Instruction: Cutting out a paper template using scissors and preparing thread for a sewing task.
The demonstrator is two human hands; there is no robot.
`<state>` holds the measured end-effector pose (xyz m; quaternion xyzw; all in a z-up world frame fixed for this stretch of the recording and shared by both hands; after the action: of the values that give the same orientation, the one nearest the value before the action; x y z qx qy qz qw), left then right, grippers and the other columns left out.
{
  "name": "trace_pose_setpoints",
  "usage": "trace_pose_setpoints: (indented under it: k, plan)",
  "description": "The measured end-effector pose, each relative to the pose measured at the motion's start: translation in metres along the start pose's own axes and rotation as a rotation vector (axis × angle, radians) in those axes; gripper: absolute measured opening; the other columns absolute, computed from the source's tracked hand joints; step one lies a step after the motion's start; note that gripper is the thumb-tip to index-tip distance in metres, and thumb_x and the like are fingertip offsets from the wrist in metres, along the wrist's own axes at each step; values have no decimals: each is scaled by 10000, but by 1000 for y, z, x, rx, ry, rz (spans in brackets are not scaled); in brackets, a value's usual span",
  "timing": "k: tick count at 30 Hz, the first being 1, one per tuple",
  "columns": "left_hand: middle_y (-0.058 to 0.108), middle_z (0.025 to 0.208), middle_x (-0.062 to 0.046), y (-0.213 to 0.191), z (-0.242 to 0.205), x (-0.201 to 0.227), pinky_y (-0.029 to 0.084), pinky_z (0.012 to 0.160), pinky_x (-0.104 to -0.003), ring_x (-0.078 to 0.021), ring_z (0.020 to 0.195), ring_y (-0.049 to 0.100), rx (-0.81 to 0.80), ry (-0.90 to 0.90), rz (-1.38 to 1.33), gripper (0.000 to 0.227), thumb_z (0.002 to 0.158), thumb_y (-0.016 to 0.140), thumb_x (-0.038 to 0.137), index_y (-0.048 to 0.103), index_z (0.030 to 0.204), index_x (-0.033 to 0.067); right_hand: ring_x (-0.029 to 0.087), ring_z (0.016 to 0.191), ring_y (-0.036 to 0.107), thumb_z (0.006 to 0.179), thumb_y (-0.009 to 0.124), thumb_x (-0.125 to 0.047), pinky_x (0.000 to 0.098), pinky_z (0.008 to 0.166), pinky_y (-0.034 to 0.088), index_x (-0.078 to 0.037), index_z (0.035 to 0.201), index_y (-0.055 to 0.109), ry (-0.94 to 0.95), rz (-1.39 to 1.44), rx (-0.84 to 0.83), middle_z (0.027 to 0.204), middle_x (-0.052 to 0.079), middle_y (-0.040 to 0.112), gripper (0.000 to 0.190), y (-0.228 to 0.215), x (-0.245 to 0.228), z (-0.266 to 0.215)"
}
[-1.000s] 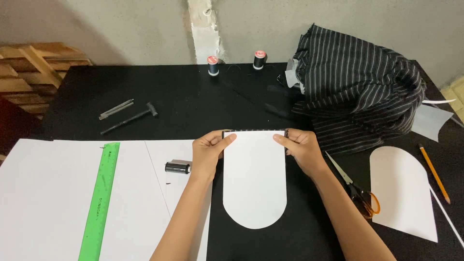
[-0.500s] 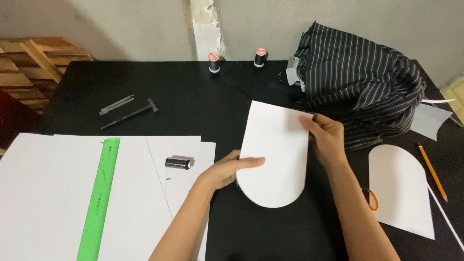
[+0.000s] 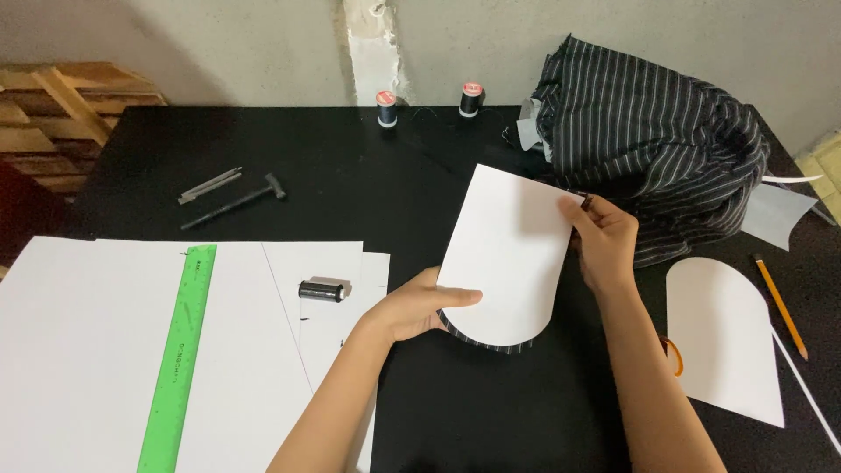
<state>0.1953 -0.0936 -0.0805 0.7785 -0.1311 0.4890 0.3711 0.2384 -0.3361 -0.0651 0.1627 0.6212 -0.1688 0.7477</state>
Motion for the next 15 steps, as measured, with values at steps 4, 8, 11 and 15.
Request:
trace_pose_setpoints:
  k: [4, 8, 11, 15]
  plan:
    - [634, 1008, -183, 1, -14, 12, 579, 684, -460, -268, 859, 656, -54, -5, 131, 616, 741, 772, 186, 534, 1250, -66, 81, 496, 504, 893, 743, -146, 201, 472, 464, -31, 757, 655, 23, 17, -72, 566, 3, 550, 199, -15, 48, 24]
    - [673, 962, -132, -16, -10, 11, 593, 696, -382, -221, 793, 694, -60, 79, -78, 442, 824, 689, 150, 581, 1229, 12, 96, 469, 508, 832, 734, -76, 200, 446, 451, -51, 712, 639, 53, 60, -132, 538, 12, 534, 155, 9, 37, -2]
    - [654, 1036, -200, -20, -11, 26, 581, 732, -420, -264, 839, 683, -13, 233, -180, 464, 843, 650, 177, 550, 1258, -4, 98, 457, 497, 759, 776, -115, 221, 414, 426, -37, 676, 633, 111, 82, -246, 520, 30, 537, 182, 36, 7, -29]
    - [622, 1082, -219, -18, -22, 48, 578, 770, -402, -260, 907, 661, 15, 405, -148, 568, 828, 640, 180, 471, 1327, -31, 99, 446, 461, 751, 779, -98, 210, 430, 395, 25, 862, 698, -17, -61, -316, 497, 73, 554, 184, 40, -19, -37]
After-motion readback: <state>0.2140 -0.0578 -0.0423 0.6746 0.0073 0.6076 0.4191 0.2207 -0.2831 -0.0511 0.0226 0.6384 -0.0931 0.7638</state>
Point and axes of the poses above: each hand's wrist, its own z-axis towards the middle knuckle, its own y-axis out of the palm, x = y × z, the point moved 6 cm from there along z, towards the middle knuckle
